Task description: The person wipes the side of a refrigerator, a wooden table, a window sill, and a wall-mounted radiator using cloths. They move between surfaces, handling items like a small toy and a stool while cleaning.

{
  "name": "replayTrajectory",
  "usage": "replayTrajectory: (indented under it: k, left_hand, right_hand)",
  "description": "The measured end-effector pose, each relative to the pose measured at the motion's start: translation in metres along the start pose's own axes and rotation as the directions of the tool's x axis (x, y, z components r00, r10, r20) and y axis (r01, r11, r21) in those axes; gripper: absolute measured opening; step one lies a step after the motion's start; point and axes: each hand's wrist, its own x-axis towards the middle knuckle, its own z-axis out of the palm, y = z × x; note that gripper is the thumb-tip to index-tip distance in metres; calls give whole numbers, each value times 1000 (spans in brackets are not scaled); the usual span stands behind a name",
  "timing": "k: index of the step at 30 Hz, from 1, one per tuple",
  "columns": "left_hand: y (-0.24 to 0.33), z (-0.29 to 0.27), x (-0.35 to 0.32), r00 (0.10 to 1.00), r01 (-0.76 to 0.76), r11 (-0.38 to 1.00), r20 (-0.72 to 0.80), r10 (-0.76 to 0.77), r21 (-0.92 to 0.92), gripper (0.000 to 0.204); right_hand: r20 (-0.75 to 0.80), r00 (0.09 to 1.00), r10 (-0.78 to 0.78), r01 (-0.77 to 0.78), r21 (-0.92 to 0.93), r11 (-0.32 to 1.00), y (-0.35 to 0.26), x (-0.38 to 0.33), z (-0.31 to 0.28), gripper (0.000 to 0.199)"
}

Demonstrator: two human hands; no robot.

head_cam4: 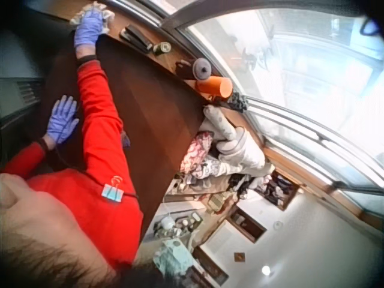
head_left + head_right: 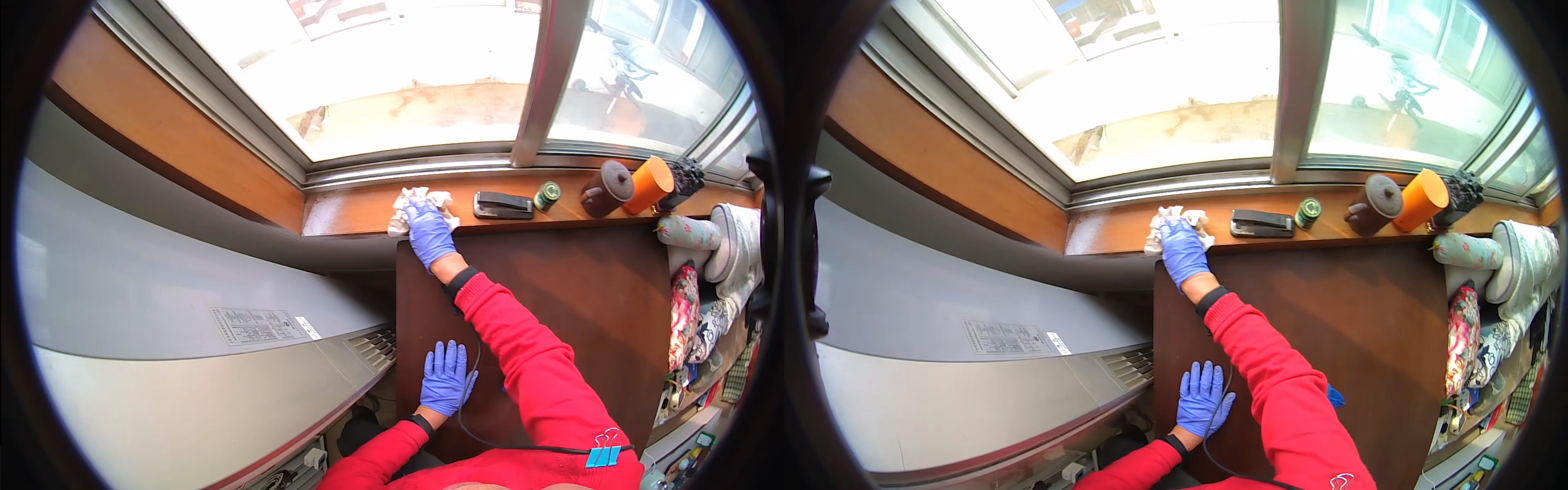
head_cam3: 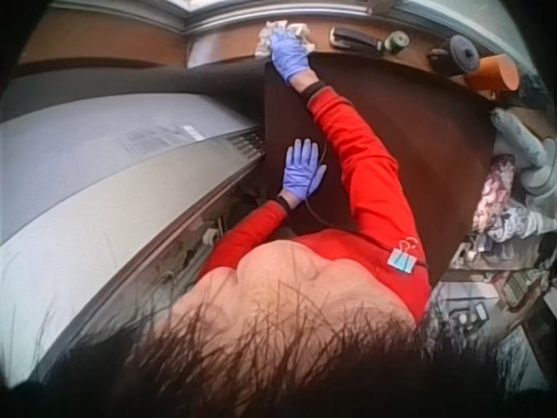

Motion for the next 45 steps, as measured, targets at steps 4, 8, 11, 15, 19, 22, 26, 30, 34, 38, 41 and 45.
replayTrajectory:
  k: [4,8,11,15,19,22,26,30,34,38,41,45]
  left_hand:
    - [0,-5,1,995,15,1000,95,-13,-22,68]
    - [-3,-13,-1,951,-35,999,308,24,32,55]
    - [-8,-12,0,949,-15,997,312,40,-82,45]
    - [-5,-7,-5,971,-25,996,235,45,-85,50]
    - [-6,-8,-4,973,0,996,229,20,-87,57]
    - [-6,-11,-1,970,35,998,243,-19,-60,62]
    - [-3,-4,0,996,17,1000,86,-15,-23,59]
    - [-2,5,-9,979,58,997,197,-47,-51,61]
    - [-8,12,-13,997,29,952,83,-4,-306,60]
    - [-4,10,-7,985,168,814,59,-163,-556,57]
    - [-2,1,-6,992,18,998,124,-12,-52,53]
    - [-1,-6,-4,995,9,1000,95,-8,-10,44]
  right_hand:
    - [65,992,-113,117,-76,990,-26,34,55,34]
    - [83,974,-209,213,-39,976,-53,64,92,25]
    - [116,965,-235,237,-5,971,-80,84,123,23]
    - [66,962,-264,265,-7,964,-113,104,161,13]
    - [127,912,-390,382,87,920,-127,101,159,13]
    - [173,816,-551,453,402,796,-114,84,129,13]
    - [-5,951,-309,302,228,926,-85,90,107,23]
    - [-34,943,-331,327,280,902,-89,108,136,20]
    - [64,936,-347,334,155,930,-120,101,166,13]
    - [268,787,-556,380,498,779,-129,69,157,9]
    - [291,834,-468,93,763,640,-118,61,139,11]
    - [-203,963,-180,249,400,882,-86,78,103,23]
